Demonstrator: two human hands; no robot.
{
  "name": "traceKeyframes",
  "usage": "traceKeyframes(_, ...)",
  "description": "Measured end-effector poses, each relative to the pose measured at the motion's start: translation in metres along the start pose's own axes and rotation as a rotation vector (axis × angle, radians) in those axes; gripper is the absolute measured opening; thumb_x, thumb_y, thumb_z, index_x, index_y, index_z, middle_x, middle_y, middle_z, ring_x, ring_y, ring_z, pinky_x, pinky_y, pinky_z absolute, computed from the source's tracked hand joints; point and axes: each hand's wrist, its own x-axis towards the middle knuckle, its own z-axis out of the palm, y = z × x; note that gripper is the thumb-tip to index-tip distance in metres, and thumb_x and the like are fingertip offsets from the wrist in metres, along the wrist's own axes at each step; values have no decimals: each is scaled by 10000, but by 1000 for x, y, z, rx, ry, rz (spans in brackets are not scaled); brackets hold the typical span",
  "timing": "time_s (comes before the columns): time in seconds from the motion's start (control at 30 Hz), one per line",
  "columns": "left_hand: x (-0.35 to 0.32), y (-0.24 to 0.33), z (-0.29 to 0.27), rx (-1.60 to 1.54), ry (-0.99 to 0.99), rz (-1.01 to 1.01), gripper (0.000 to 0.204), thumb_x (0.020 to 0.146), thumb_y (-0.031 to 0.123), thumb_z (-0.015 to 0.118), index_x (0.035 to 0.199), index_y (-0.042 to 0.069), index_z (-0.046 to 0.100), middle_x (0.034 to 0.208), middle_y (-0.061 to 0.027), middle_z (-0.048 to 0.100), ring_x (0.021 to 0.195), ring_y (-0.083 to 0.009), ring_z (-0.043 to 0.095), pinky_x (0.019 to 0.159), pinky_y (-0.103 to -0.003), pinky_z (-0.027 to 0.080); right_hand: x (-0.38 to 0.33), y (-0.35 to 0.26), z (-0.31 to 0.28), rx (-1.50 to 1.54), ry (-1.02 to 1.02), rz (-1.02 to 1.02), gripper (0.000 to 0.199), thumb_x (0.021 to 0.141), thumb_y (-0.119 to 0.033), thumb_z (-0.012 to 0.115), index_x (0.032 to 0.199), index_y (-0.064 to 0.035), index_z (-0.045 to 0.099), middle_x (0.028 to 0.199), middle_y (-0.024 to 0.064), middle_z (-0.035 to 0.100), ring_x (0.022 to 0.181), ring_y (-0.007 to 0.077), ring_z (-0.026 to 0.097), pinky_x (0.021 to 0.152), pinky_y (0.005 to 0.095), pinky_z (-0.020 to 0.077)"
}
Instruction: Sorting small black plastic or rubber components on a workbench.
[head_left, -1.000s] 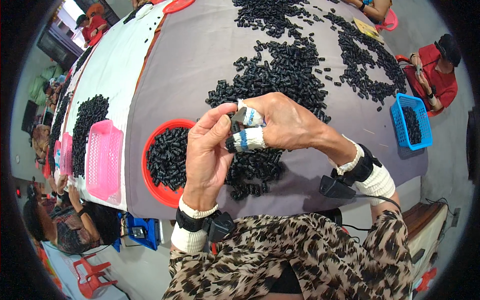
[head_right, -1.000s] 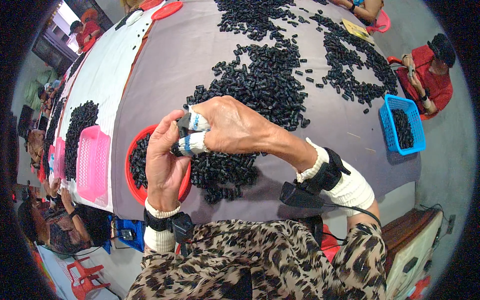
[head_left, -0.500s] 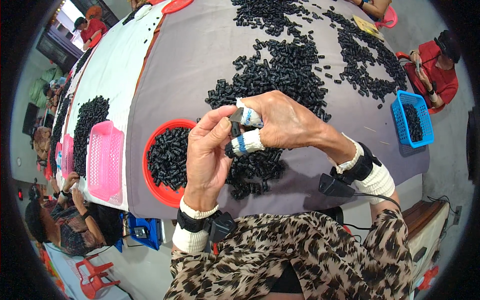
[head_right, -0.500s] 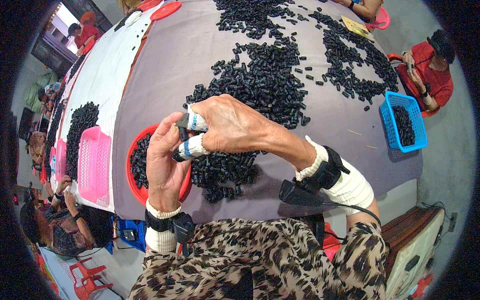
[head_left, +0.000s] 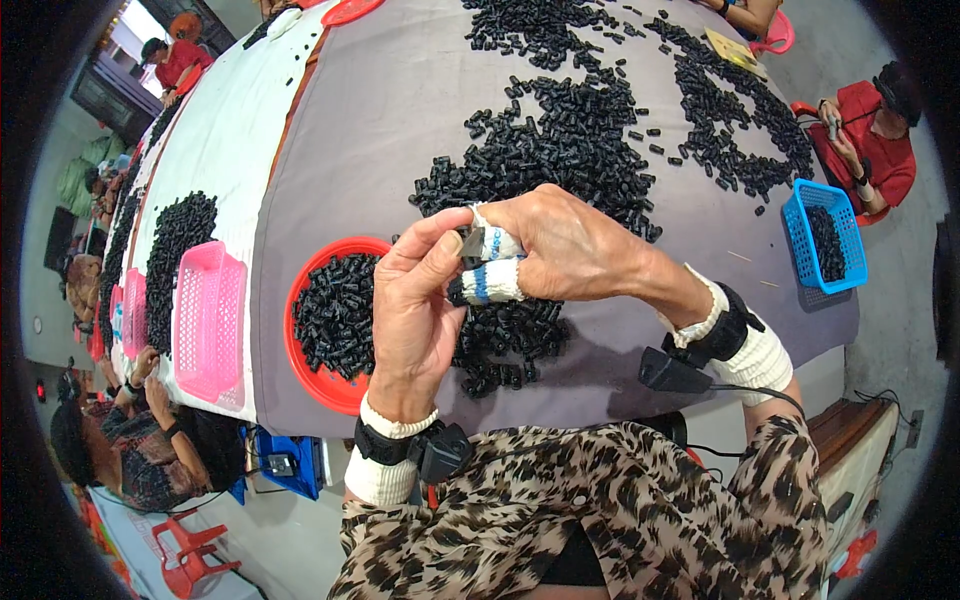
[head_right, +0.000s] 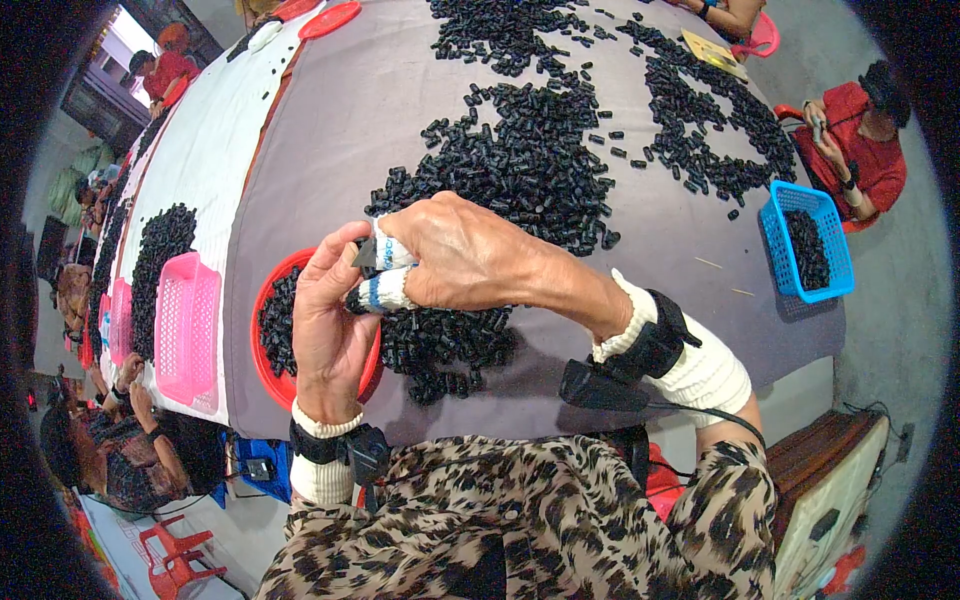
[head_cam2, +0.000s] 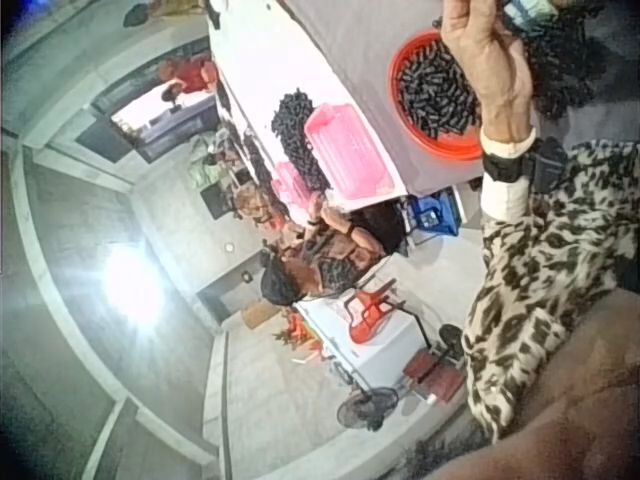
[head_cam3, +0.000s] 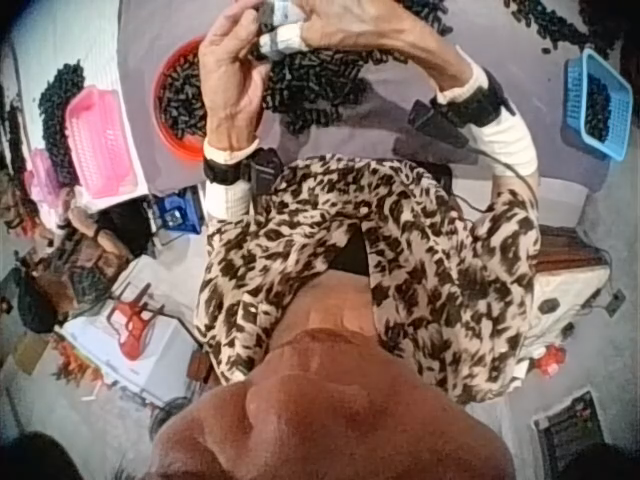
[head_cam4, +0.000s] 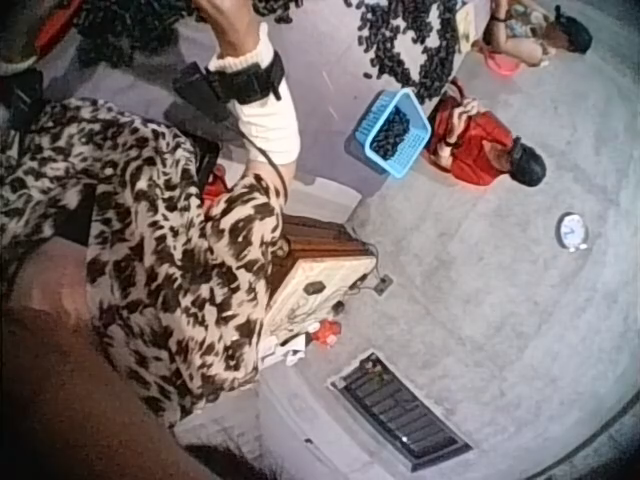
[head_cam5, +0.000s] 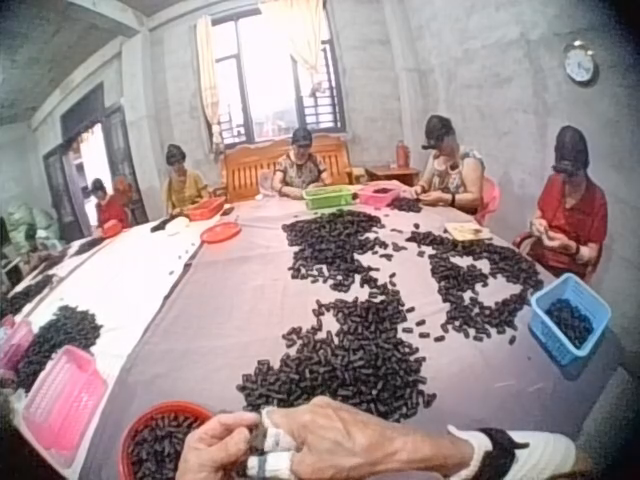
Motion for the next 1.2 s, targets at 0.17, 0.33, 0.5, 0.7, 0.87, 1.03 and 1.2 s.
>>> traceKeyframes(0.17,2,-1,2,-67,5,-20,220,860,65,540,1061,-23,548,941,-97,615,853,-151,601,774,-281,493,-1,2,1,-74,46,-53,260,723,-226,675,784,-6,550,622,68,566,534,154,507,510,311,413)
traceKeyframes(0.33,4,1,2,-139,32,-55,239,839,64,563,1065,-11,537,921,-93,610,829,-146,598,759,-277,493,2,-12,-1,32,150,107,306,668,-251,664,700,25,536,637,167,577,574,274,576,548,368,435)
traceKeyframes(0.5,4,2,5,3,7,-26,243,763,-6,574,1006,-2,550,889,-84,612,780,-136,593,736,-262,494,0,-7,0,61,157,75,318,666,-261,683,717,20,542,641,160,577,576,282,572,547,355,437)
traceKeyframes(0.7,6,-1,10,4,172,-31,200,766,13,585,963,-18,564,826,-72,621,736,-128,594,682,-241,492,0,-5,2,50,185,59,290,670,-233,679,737,13,542,646,168,575,582,295,576,546,357,437)
traceKeyframes(0.87,8,-3,7,49,156,-38,193,792,50,572,969,-29,567,829,-72,623,749,-124,596,698,-244,496,0,-4,2,34,189,58,291,670,-234,677,749,14,545,644,172,575,570,308,569,542,362,437)
traceKeyframes(1.03,6,-4,2,61,125,-31,226,852,94,541,1036,-36,557,856,-79,625,777,-129,599,725,-251,497,0,-1,4,-4,207,79,306,659,-240,683,747,18,542,643,179,573,578,318,571,546,368,436)
traceKeyframes(1.2,0,-4,-3,20,38,19,258,891,124,510,1089,-40,538,904,-105,624,809,-145,602,758,-262,493,1,-8,3,38,156,128,311,653,-247,681,742,19,545,628,176,561,575,316,561,550,368,434)
